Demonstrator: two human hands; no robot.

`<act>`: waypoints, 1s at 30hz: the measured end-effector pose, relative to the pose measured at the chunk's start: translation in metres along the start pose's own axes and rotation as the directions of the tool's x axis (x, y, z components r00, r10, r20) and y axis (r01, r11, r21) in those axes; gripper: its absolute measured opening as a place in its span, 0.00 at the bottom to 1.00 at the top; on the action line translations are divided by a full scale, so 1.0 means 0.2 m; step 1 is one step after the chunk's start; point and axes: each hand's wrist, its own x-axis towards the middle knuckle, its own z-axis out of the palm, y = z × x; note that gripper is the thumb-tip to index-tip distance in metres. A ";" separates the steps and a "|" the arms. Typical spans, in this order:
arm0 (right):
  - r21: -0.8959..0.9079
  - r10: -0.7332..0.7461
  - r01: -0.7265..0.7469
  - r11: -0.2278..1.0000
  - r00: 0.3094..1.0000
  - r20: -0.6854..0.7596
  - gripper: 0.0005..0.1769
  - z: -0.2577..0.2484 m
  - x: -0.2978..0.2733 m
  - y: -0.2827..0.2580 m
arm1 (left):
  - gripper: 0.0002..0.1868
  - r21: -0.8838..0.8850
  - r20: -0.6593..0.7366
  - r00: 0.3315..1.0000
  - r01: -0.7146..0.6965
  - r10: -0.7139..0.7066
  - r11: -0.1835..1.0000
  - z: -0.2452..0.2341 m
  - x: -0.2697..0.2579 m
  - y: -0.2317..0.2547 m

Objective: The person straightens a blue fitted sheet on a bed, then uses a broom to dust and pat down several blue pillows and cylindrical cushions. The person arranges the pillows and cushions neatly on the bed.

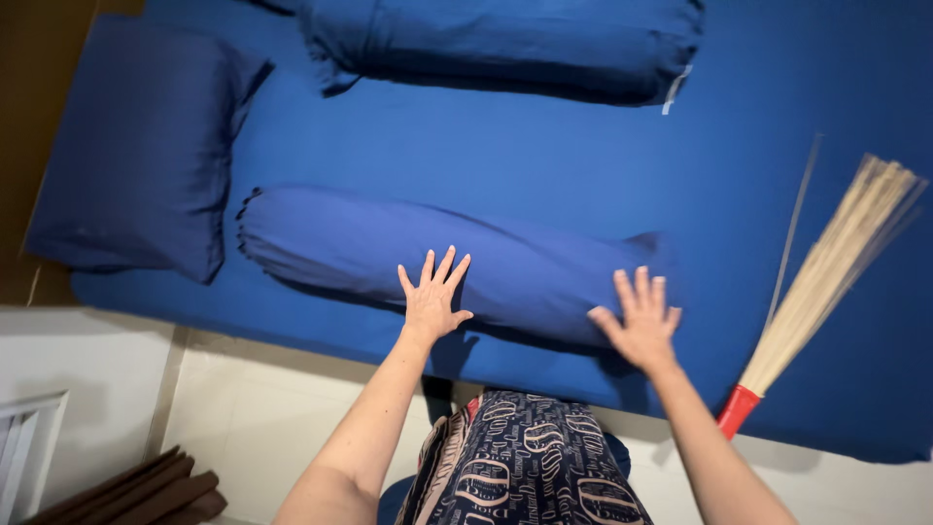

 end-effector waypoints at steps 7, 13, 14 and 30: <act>0.192 0.646 -0.636 0.748 0.763 0.013 0.57 0.03 0.13 0.28 | 0.58 -0.077 -0.180 0.968 0.166 -0.177 0.983 0.04 0.03 -0.52; 0.158 0.328 -0.383 0.910 0.899 0.289 0.73 0.18 0.11 0.08 | 0.82 -0.852 0.003 0.471 0.462 -0.882 0.244 0.15 0.23 -1.12; 0.168 0.356 -0.423 0.890 0.878 0.321 0.78 0.17 0.15 0.07 | 0.84 -0.862 0.126 0.429 0.493 -0.894 0.116 0.16 0.24 -1.18; 0.366 0.833 -0.749 0.553 0.515 -0.205 0.42 0.39 0.26 0.01 | 0.44 -0.827 0.553 0.355 0.126 -0.754 -0.548 0.14 0.48 -1.38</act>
